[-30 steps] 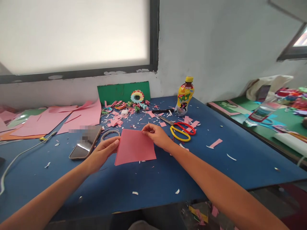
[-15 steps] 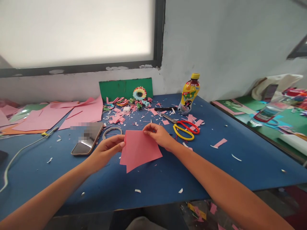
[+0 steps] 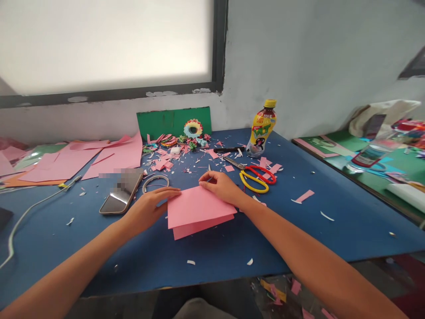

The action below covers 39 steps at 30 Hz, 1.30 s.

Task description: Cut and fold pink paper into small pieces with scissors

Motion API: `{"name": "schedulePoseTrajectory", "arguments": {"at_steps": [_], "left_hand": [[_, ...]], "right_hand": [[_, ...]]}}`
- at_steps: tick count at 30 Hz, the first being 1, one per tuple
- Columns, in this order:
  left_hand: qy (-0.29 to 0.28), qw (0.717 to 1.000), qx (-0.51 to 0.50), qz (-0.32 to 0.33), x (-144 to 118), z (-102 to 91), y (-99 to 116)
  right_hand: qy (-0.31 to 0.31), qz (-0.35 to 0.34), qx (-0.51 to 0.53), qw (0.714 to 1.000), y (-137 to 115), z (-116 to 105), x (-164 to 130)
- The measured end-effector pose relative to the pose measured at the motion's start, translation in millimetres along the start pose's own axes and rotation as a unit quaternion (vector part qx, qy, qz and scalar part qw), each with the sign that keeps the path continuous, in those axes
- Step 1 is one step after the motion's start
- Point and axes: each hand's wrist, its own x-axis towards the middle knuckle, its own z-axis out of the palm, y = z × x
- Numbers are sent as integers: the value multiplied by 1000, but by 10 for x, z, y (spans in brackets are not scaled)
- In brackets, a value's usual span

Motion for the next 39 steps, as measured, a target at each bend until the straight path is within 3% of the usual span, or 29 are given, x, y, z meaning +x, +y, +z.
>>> {"name": "schedulePoseTrajectory", "arguments": {"at_steps": [3,13,21,31,36,39], "left_hand": [[13,1000,-24,-6,21,9,-28],[37,983,-142,-114,60,12,-119],[37,934,-309,-174,86,81,-142],[42,860,-454,-228,98,57,-35],[10,864,-463,-197,67,88,-24],[-5,882,-443,-159,30,78,21]], "right_hand": [[-4,4,10,1000,-6,-4,1],[23,45,88,995,105,-32,100],[79,38,226,970,61,-72,108],[70,25,100,992,122,-74,99],[48,8,69,996,194,-86,165],[17,-7,58,998,204,-61,171]]}}
